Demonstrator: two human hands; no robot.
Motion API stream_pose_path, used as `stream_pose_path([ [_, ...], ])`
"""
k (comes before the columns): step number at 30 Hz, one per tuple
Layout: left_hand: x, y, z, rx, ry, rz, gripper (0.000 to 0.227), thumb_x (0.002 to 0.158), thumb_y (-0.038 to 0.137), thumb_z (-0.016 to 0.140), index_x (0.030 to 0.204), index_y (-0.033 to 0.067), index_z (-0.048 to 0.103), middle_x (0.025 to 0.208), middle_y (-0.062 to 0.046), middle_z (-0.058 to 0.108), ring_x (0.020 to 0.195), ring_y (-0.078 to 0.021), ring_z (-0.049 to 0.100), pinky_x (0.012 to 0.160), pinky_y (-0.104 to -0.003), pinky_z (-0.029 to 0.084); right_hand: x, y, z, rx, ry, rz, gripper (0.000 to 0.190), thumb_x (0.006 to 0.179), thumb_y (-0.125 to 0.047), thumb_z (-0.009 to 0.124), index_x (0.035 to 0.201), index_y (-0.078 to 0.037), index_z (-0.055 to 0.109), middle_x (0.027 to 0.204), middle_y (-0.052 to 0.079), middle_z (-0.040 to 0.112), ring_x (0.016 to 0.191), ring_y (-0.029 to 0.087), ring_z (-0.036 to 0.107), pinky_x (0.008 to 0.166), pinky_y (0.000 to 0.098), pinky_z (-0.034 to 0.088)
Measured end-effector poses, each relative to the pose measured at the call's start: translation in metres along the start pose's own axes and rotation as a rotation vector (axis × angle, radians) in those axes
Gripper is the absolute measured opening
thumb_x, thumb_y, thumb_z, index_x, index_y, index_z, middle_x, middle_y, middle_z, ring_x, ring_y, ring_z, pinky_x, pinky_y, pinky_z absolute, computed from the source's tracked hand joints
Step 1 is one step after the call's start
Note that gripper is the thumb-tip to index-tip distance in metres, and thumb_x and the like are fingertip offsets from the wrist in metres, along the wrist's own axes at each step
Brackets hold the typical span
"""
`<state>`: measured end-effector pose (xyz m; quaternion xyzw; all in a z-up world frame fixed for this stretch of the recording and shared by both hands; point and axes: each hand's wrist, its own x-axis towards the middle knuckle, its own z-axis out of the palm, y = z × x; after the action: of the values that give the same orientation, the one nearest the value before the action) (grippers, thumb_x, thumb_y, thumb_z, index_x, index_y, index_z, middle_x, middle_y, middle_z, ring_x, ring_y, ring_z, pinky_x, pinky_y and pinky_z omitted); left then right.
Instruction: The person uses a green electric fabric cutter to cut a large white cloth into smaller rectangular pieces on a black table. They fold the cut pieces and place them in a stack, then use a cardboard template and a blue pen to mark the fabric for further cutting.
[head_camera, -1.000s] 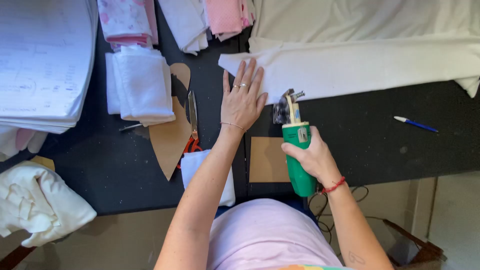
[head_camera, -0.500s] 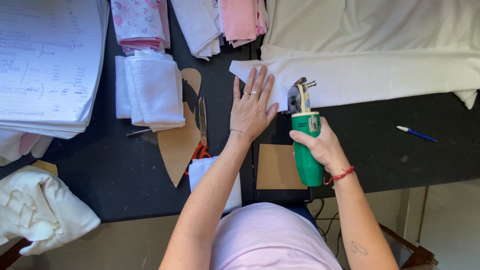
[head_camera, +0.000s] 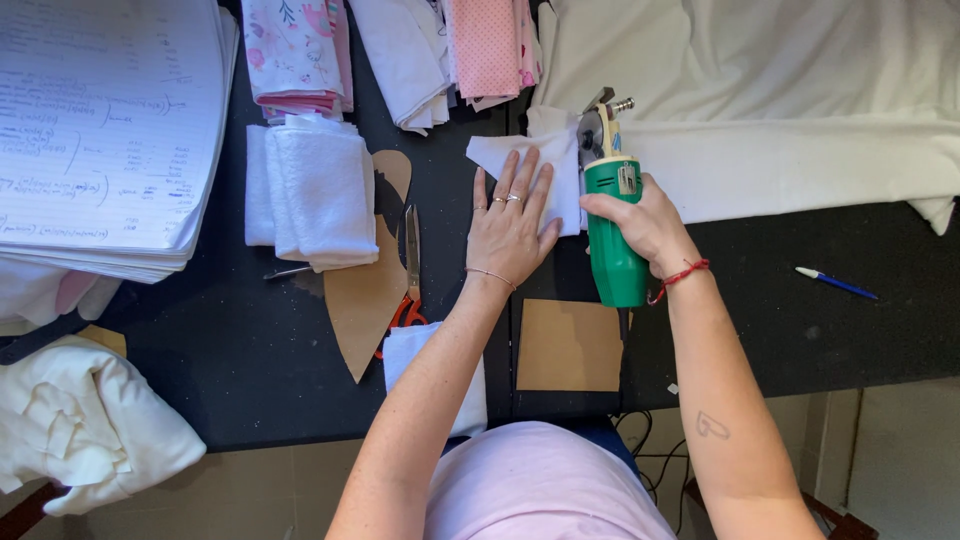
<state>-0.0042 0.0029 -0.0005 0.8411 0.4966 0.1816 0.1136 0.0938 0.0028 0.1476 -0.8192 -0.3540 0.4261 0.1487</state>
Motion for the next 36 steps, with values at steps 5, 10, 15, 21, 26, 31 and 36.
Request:
stream_pose_path([
  [5, 0.003, -0.004, 0.005, 0.033, 0.069, 0.005, 0.061, 0.077, 0.036, 0.048, 0.132, 0.0177, 0.031, 0.142, -0.005, 0.017, 0.132, -0.0223, 0.012, 0.104, -0.055, 0.006, 0.037, 0.054, -0.010, 0.060, -0.045, -0.090, 0.055, 0.061, -0.036, 0.071, 0.101, -0.006, 0.047, 0.081, 0.016, 0.057, 0.075, 0.030, 0.058, 0.064, 0.0391, 0.045],
  [10, 0.010, -0.013, 0.005, 0.056, 0.157, -0.003, 0.062, 0.069, 0.025, 0.049, 0.130, 0.0190, 0.037, 0.140, -0.004, 0.024, 0.131, -0.0253, 0.016, 0.098, -0.063, 0.007, -0.020, 0.085, -0.028, 0.239, -0.180, 0.017, 0.048, 0.053, -0.012, 0.075, 0.093, -0.004, 0.050, 0.067, 0.018, 0.058, 0.054, 0.030, 0.063, 0.048, 0.0365, 0.049],
  [15, 0.012, 0.016, -0.009, 0.029, 0.142, -0.042, 0.062, 0.064, 0.007, 0.049, 0.125, 0.0126, 0.041, 0.137, -0.009, 0.030, 0.129, -0.0273, 0.020, 0.098, -0.063, 0.008, -0.061, 0.139, -0.056, 0.171, -0.124, 0.188, 0.055, 0.051, -0.018, 0.076, 0.101, -0.006, 0.056, 0.077, 0.013, 0.056, 0.074, 0.027, 0.058, 0.065, 0.0382, 0.043],
  [21, 0.002, 0.103, 0.030, -0.123, 0.176, 0.131, 0.048, 0.069, 0.009, 0.053, 0.117, 0.0103, 0.048, 0.131, -0.009, 0.039, 0.125, -0.0234, 0.033, 0.103, -0.055, 0.015, -0.042, 0.158, -0.090, 0.090, 0.004, 0.221, 0.060, 0.055, -0.028, 0.075, 0.105, -0.005, 0.051, 0.083, 0.015, 0.054, 0.081, 0.029, 0.054, 0.073, 0.0388, 0.039],
  [26, 0.000, 0.124, 0.055, -0.069, 0.074, 0.152, 0.056, 0.076, 0.027, 0.056, 0.127, 0.0153, 0.038, 0.139, -0.008, 0.025, 0.131, -0.0234, 0.019, 0.104, -0.055, 0.007, -0.014, 0.167, -0.106, 0.048, 0.002, 0.142, 0.054, 0.057, -0.032, 0.074, 0.098, -0.006, 0.050, 0.079, 0.016, 0.056, 0.074, 0.030, 0.059, 0.070, 0.0384, 0.042],
  [31, 0.003, 0.125, 0.053, -0.059, 0.042, 0.147, 0.052, 0.081, 0.031, 0.053, 0.128, 0.0205, 0.035, 0.140, -0.007, 0.024, 0.132, -0.0225, 0.017, 0.105, -0.053, 0.005, 0.000, 0.172, -0.111, 0.005, -0.010, 0.115, 0.053, 0.057, -0.033, 0.073, 0.094, -0.005, 0.049, 0.076, 0.015, 0.054, 0.075, 0.032, 0.058, 0.069, 0.0395, 0.041],
  [36, 0.004, 0.125, 0.046, -0.055, 0.023, 0.134, 0.050, 0.078, 0.032, 0.056, 0.125, 0.0227, 0.040, 0.138, -0.006, 0.026, 0.131, -0.0212, 0.019, 0.105, -0.051, 0.005, 0.014, 0.180, -0.109, 0.131, -0.014, 0.076, 0.047, 0.058, -0.024, 0.073, 0.093, -0.004, 0.047, 0.066, 0.014, 0.055, 0.056, 0.027, 0.062, 0.057, 0.0348, 0.047],
])
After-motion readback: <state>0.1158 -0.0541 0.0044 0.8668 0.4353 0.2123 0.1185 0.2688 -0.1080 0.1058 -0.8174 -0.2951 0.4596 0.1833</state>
